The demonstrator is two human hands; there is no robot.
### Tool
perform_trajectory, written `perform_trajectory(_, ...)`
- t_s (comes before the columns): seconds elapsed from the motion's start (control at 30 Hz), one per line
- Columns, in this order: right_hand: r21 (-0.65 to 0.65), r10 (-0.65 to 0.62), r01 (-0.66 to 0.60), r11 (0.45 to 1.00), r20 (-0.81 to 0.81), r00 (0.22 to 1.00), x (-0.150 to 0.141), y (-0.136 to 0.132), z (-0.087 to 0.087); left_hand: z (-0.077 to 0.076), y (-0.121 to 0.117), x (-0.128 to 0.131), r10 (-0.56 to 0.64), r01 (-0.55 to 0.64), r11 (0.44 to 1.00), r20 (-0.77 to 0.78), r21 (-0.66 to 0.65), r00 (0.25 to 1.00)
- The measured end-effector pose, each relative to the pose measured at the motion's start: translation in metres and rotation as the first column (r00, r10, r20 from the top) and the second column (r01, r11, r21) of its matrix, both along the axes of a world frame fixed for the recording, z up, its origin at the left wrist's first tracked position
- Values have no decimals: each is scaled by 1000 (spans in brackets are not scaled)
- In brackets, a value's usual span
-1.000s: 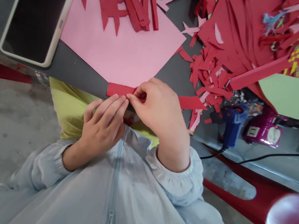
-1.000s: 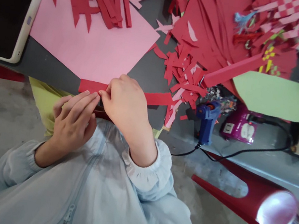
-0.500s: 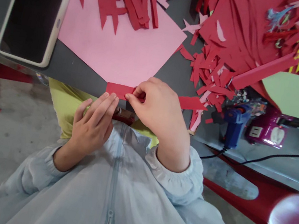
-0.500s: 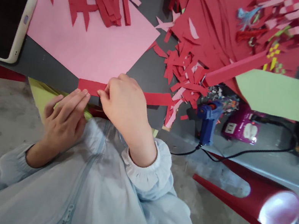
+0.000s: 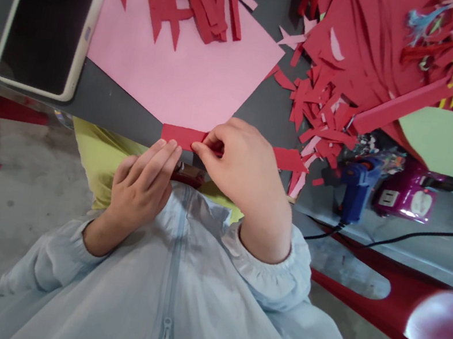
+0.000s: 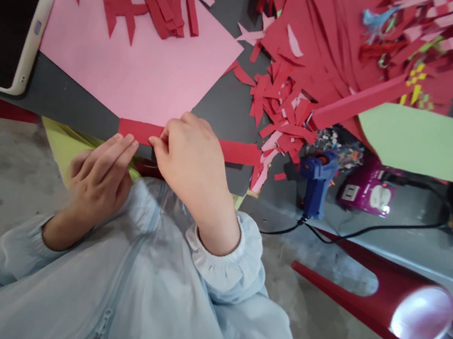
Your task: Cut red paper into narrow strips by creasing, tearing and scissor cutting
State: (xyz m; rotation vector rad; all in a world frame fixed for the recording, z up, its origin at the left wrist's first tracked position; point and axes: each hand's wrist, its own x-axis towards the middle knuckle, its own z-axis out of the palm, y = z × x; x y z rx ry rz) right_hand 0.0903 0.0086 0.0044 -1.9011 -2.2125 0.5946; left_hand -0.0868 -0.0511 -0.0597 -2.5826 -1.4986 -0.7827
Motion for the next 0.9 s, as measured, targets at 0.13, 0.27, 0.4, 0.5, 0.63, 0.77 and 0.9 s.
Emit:
perform_trajectory(0.13,14,-41,41,999,4,999,10,-7,2,3,-1,3,24,-24,1000,-28,1,999)
perform_trajectory(0.27,24,-100,100,995,4,995,21,-12,3,0,-1,7,43,-41,998,-52,37,998)
perform_trajectory(0.4,42,-144,144,989,3,990,24,-14,0,-4,-2,10,52,-50,998,-66,30,996)
perform_trajectory(0.5,54,-148,148,988,12,989,25,-14,-2,-4,-2,11,61,-59,998,-74,34,995)
perform_trajectory(0.63,53,-144,142,988,27,989,24,-13,-4,0,-2,13,71,-70,997,-37,13,997)
perform_trajectory(0.77,46,-140,138,989,48,989,23,-12,-3,1,-1,15,79,-76,996,-97,37,992)
perform_trajectory(0.9,29,-115,113,993,62,991,23,-11,-2,-1,-1,18,98,-90,994,-128,70,987)
